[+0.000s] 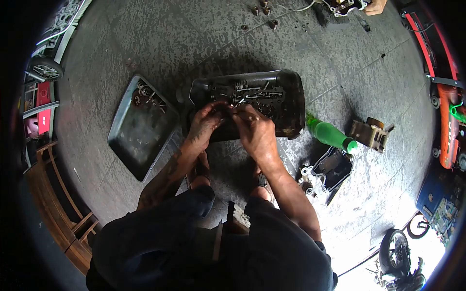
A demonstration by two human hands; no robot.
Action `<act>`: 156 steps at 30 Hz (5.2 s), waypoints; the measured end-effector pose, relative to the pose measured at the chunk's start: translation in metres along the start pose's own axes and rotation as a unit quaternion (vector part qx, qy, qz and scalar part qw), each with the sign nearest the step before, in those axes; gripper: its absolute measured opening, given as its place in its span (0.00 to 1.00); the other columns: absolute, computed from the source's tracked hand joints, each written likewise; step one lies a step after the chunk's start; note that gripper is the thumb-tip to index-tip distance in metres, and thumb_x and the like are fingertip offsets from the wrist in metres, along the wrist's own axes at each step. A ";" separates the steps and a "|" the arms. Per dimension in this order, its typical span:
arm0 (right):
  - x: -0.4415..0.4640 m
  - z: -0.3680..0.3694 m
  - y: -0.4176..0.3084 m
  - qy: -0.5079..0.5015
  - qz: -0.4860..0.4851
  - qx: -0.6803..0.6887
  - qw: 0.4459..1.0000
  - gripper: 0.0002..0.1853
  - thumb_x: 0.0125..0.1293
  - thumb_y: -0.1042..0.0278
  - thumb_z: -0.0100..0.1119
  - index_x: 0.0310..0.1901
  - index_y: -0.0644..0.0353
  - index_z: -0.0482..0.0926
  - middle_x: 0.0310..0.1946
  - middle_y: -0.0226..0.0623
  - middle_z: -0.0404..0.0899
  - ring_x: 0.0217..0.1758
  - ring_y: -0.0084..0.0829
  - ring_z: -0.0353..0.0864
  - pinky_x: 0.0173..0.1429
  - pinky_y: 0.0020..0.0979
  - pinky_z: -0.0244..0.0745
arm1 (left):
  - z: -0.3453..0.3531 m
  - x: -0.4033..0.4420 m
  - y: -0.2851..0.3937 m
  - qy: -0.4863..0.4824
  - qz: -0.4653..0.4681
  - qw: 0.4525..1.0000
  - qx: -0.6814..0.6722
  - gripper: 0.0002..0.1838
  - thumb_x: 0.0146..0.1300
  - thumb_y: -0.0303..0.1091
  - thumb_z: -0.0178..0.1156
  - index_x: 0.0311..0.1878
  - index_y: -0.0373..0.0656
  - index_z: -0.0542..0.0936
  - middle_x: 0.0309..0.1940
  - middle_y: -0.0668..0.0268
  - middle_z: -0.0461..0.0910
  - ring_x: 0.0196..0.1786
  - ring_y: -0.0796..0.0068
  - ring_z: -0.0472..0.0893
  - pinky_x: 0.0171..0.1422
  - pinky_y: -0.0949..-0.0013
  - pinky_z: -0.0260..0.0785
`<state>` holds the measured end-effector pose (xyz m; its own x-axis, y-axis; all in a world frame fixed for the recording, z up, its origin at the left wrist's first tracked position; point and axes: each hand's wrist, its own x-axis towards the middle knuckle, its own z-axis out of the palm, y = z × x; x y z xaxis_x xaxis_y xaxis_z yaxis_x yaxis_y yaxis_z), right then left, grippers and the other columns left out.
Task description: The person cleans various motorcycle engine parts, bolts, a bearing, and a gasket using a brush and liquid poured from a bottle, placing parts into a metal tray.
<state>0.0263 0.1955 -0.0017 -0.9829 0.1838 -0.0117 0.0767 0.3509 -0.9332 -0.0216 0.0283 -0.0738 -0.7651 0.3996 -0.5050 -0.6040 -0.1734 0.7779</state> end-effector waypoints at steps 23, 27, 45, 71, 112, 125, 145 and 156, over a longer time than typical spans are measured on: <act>-0.002 -0.009 -0.004 0.067 0.042 0.034 0.996 0.04 0.65 0.75 0.61 0.37 0.65 0.82 0.38 0.40 0.85 0.41 0.39 0.87 0.42 0.33 0.79 | 0.009 -0.011 -0.003 0.021 0.037 0.998 -0.036 0.18 0.67 0.28 0.58 0.60 0.39 0.73 0.47 0.69 0.79 0.48 0.82 0.78 0.55 0.76 0.71; 0.005 -0.012 0.008 0.049 -0.008 -0.017 0.999 0.05 0.65 0.73 0.61 0.39 0.65 0.83 0.39 0.41 0.84 0.40 0.44 0.86 0.41 0.34 0.79 | 0.010 -0.008 0.003 0.019 0.054 0.997 -0.047 0.18 0.70 0.28 0.55 0.62 0.40 0.71 0.51 0.63 0.79 0.53 0.77 0.79 0.58 0.70 0.73; 0.023 -0.025 0.012 0.009 -0.049 0.000 0.999 0.07 0.63 0.72 0.64 0.43 0.61 0.80 0.35 0.43 0.84 0.40 0.38 0.86 0.46 0.31 0.77 | 0.009 0.001 0.003 0.044 -0.034 0.984 0.170 0.20 0.60 0.26 0.66 0.56 0.38 0.75 0.37 0.71 0.80 0.35 0.85 0.77 0.43 0.79 0.71; 0.009 -0.019 0.019 0.083 0.024 0.009 0.996 0.09 0.62 0.70 0.65 0.42 0.61 0.80 0.35 0.45 0.85 0.39 0.42 0.87 0.43 0.33 0.79 | 0.016 -0.005 0.007 0.044 0.019 0.993 0.104 0.18 0.61 0.27 0.66 0.53 0.37 0.75 0.39 0.70 0.79 0.38 0.85 0.77 0.40 0.77 0.72; 0.011 -0.033 0.027 0.057 0.063 -0.064 0.994 0.07 0.64 0.70 0.64 0.42 0.61 0.81 0.31 0.38 0.84 0.37 0.28 0.85 0.43 0.29 0.76 | 0.011 -0.002 0.009 0.044 0.056 0.957 0.283 0.18 0.61 0.25 0.65 0.55 0.38 0.76 0.40 0.67 0.81 0.40 0.84 0.79 0.46 0.77 0.73; 0.008 -0.025 0.008 0.096 0.034 0.002 0.995 0.07 0.63 0.71 0.65 0.41 0.61 0.81 0.32 0.39 0.85 0.39 0.31 0.87 0.44 0.30 0.77 | 0.018 -0.005 0.017 0.038 0.003 0.994 0.107 0.18 0.62 0.28 0.65 0.53 0.36 0.75 0.35 0.69 0.80 0.35 0.83 0.77 0.38 0.78 0.70; 0.006 -0.019 0.006 0.102 0.055 0.044 0.992 0.07 0.64 0.71 0.64 0.42 0.60 0.80 0.34 0.37 0.84 0.37 0.29 0.85 0.43 0.28 0.76 | 0.017 -0.009 0.018 -0.019 -0.040 0.978 -0.203 0.08 0.69 0.32 0.58 0.47 0.45 0.72 0.44 0.68 0.77 0.50 0.70 0.80 0.64 0.56 0.72; 0.013 -0.014 0.017 0.118 0.088 0.064 0.987 0.07 0.65 0.73 0.63 0.42 0.65 0.80 0.32 0.35 0.85 0.35 0.26 0.83 0.42 0.28 0.77 | 0.015 -0.007 0.004 -0.090 0.028 0.947 -0.308 0.12 0.74 0.35 0.48 0.56 0.50 0.74 0.59 0.60 0.76 0.63 0.66 0.75 0.71 0.47 0.64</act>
<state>0.0174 0.2167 -0.0131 -0.8888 0.4453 -0.1086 0.2065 0.1776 -0.9622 -0.0153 0.0384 -0.0621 -0.7832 0.5106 -0.3547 -0.6211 -0.6689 0.4085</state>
